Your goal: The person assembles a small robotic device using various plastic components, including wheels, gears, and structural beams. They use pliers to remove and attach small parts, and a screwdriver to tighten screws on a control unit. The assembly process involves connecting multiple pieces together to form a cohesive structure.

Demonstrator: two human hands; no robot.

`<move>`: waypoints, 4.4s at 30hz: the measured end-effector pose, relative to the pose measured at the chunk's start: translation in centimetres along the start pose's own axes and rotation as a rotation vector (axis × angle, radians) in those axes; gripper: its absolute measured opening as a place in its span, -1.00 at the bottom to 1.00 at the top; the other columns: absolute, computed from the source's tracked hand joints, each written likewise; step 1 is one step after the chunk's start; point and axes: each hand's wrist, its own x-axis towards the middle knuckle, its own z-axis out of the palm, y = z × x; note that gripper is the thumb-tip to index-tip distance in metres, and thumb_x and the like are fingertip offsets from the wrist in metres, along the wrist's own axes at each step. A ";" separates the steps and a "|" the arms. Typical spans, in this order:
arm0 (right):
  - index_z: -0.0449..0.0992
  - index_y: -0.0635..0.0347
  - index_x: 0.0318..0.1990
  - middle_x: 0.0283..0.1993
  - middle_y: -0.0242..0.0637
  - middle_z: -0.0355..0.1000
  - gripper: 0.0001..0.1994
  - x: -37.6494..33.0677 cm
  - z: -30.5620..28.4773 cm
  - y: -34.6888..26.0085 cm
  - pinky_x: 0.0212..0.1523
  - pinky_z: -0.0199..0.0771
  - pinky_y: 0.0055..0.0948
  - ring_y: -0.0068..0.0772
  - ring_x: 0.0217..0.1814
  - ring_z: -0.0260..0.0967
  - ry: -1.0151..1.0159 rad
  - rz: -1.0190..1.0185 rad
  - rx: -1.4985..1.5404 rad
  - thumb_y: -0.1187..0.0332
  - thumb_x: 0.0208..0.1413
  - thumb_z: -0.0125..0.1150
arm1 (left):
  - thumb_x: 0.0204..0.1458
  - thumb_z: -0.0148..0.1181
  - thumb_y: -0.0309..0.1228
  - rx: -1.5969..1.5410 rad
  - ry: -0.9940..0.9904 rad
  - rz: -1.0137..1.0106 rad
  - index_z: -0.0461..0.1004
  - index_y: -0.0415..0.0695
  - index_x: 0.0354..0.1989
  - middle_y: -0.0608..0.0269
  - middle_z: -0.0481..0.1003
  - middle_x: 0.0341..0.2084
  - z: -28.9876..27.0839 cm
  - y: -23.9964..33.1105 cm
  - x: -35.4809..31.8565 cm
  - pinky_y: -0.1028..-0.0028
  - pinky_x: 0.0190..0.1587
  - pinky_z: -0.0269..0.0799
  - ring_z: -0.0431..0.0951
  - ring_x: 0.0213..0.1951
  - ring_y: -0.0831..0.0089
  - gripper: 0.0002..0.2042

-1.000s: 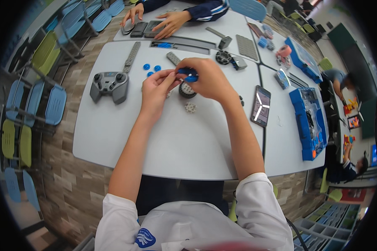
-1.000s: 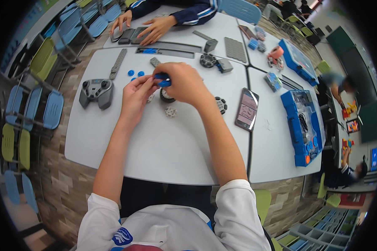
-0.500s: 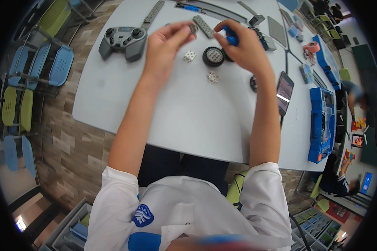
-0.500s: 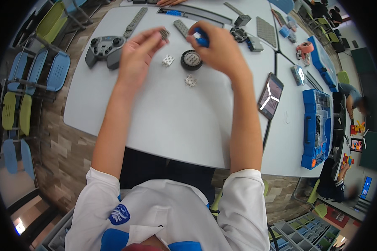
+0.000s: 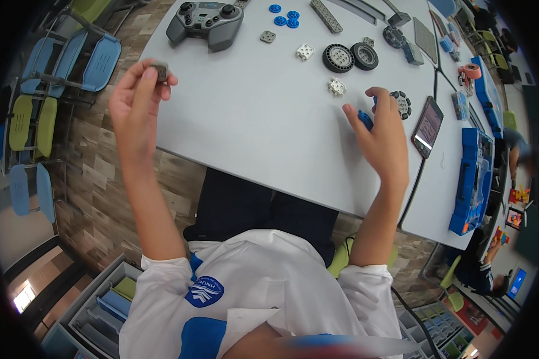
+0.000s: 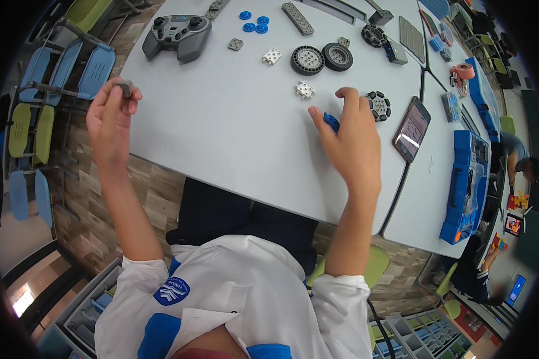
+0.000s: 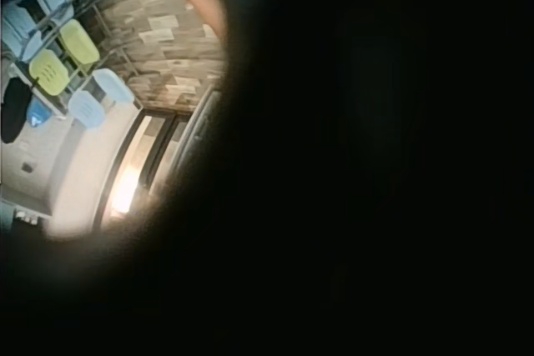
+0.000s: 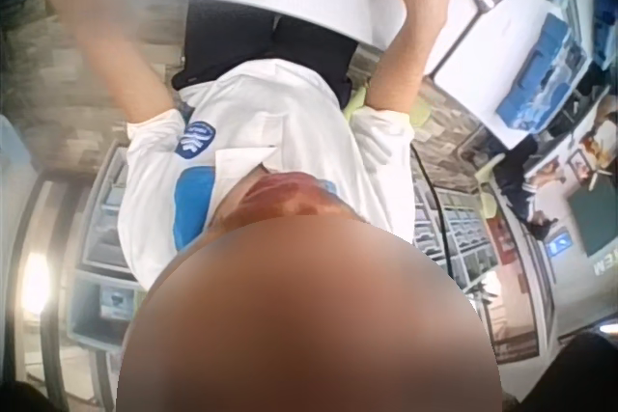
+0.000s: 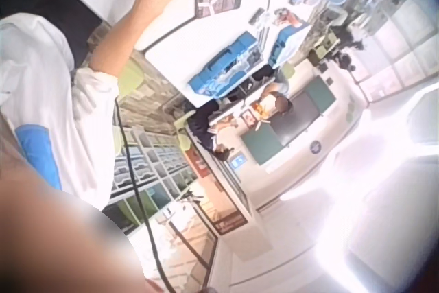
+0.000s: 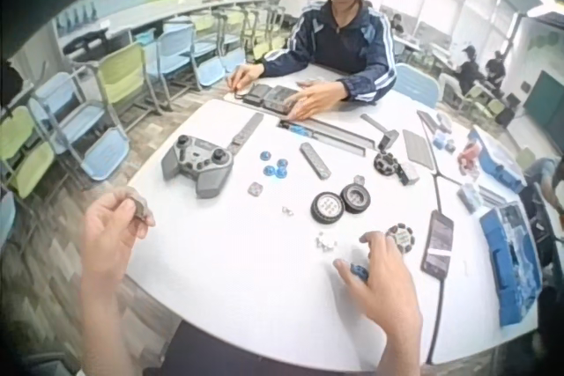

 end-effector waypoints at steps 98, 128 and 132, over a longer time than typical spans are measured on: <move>0.50 0.31 0.34 0.48 -0.13 0.39 -0.56 -27.8 15.5 -10.9 0.55 0.29 -0.29 -0.22 0.58 0.27 -0.953 -0.856 0.676 0.45 0.34 0.03 | 0.49 0.01 -0.35 -0.003 -0.136 0.024 0.46 -0.22 0.01 0.14 0.60 -0.18 -5.5 -6.8 -1.9 0.42 -0.02 0.58 0.64 -0.11 0.35 -0.81; 0.65 0.33 0.04 -0.04 -0.17 0.69 -0.65 -26.3 18.0 -16.6 0.19 0.54 -0.34 -0.27 0.08 0.64 -0.466 -1.034 0.129 0.46 0.09 0.24 | 0.48 0.05 -0.28 0.242 -0.009 -0.044 0.44 -0.21 0.06 0.17 0.57 -0.28 -9.5 -0.1 -8.9 0.47 -0.08 0.53 0.61 -0.21 0.44 -0.77; 0.65 0.34 -0.02 -0.37 -0.25 0.60 -0.68 -25.1 16.3 -17.1 -0.15 0.59 -0.37 -0.31 -0.25 0.63 -0.554 -1.042 0.054 0.43 0.07 0.25 | 0.41 0.17 -0.37 0.351 -0.190 0.005 0.54 -0.23 0.09 0.25 0.62 -0.13 -5.5 -0.3 -9.1 0.50 0.00 0.48 0.61 -0.05 0.52 -0.78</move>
